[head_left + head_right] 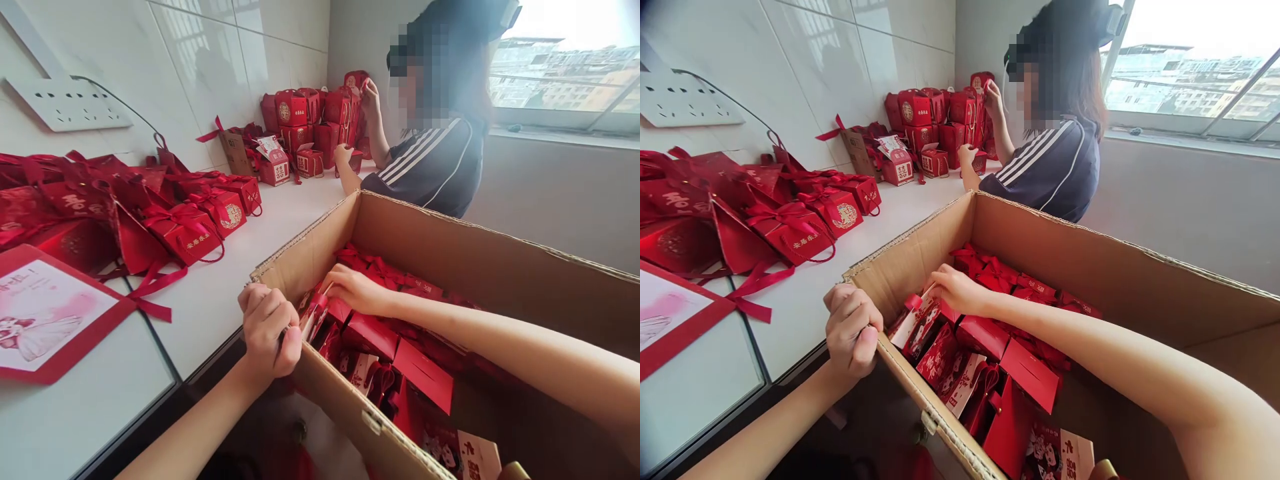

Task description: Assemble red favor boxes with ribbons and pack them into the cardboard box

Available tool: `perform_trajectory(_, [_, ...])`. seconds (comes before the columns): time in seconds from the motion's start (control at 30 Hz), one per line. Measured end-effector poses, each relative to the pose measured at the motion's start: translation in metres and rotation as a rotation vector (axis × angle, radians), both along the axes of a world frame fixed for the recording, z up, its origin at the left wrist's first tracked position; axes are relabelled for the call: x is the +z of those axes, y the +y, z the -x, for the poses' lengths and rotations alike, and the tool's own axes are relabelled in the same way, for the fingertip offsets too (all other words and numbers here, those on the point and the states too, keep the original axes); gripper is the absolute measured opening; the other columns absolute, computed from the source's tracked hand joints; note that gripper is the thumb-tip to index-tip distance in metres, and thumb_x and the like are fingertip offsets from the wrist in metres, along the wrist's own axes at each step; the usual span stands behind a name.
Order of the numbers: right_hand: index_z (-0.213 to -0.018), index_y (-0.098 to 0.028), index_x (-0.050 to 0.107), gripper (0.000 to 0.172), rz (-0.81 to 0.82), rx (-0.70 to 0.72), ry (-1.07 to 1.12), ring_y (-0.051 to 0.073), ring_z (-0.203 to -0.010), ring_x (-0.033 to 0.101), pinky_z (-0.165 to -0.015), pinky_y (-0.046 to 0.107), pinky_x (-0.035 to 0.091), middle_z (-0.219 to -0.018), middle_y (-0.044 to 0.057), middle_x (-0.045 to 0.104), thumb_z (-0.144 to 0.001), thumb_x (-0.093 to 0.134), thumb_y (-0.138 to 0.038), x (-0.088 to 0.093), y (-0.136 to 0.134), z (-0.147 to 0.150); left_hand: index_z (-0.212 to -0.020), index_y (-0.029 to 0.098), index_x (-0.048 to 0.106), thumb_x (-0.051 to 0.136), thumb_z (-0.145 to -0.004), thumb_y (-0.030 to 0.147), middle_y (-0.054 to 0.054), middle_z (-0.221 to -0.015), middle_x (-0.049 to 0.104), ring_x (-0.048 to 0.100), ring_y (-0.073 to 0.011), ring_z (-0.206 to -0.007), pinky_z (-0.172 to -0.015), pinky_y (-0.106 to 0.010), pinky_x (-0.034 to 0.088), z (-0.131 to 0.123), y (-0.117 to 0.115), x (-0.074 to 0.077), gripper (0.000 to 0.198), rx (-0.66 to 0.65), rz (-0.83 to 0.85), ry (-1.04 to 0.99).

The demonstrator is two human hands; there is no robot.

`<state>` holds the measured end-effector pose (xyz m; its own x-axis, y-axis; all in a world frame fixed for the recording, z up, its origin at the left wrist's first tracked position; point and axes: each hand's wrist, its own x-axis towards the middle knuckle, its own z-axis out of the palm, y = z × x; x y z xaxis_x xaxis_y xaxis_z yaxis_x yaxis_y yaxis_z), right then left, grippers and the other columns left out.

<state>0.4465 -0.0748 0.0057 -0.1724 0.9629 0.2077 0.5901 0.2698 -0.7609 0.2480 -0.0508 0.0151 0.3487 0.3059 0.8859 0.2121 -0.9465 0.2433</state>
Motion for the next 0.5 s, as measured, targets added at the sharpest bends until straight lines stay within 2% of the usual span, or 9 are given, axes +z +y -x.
perform_trajectory(0.13, [-0.073,-0.021,0.043,0.014,0.201,-0.089,0.393,0.014,-0.066,0.061,-0.061,0.028,0.053,-0.072,0.0,0.058,-0.085,0.044,-0.028,-0.021,0.013,0.023,-0.055,0.021,0.035,0.035,-0.071,0.015,-0.001,-0.051,0.038,0.033,-0.0175,-0.059,-0.064,-0.038,0.029,0.001,-0.002,0.002,0.016,0.008,-0.005,0.014])
perform_trajectory(0.2, [-0.075,-0.021,0.041,0.017,0.234,-0.134,0.485,0.014,-0.064,0.062,-0.059,0.029,0.053,-0.071,-0.001,0.058,-0.085,0.045,-0.034,-0.028,0.013,0.028,-0.055,0.021,0.035,0.035,-0.071,0.016,-0.001,-0.052,0.038,0.033,-0.0175,-0.06,-0.064,-0.037,0.029,0.001,-0.003,0.001,0.016,0.012,0.002,0.013])
perform_trajectory(0.27, [-0.076,-0.021,0.042,0.018,0.229,-0.155,0.463,0.015,-0.066,0.062,-0.06,0.03,0.053,-0.071,-0.002,0.058,-0.082,0.05,-0.037,-0.034,0.01,0.029,-0.055,0.02,0.034,0.035,-0.07,0.017,-0.001,-0.052,0.038,0.034,-0.0177,-0.06,-0.064,-0.037,0.029,0.001,-0.004,0.001,0.016,0.016,0.013,0.011])
perform_trajectory(0.4, [-0.081,-0.02,0.047,0.019,0.173,-0.133,0.254,0.015,-0.074,0.059,-0.072,0.032,0.049,-0.077,0.0,0.06,-0.074,0.061,-0.029,-0.039,0.0,0.024,-0.055,0.02,0.033,0.036,-0.069,0.017,0.0,-0.052,0.037,0.033,-0.0171,-0.06,-0.065,-0.037,0.029,0.0,-0.004,-0.001,0.014,0.021,0.024,-0.014])
perform_trajectory(0.5, [-0.095,-0.019,0.047,0.035,0.172,-0.159,0.204,0.018,-0.079,0.059,-0.079,0.037,0.048,-0.084,0.002,0.062,-0.066,0.066,-0.023,-0.038,-0.006,0.02,-0.055,0.019,0.034,0.037,-0.069,0.017,-0.001,-0.053,0.038,0.034,-0.0165,-0.06,-0.065,-0.037,0.03,-0.001,-0.004,-0.001,0.014,0.02,0.022,-0.024])
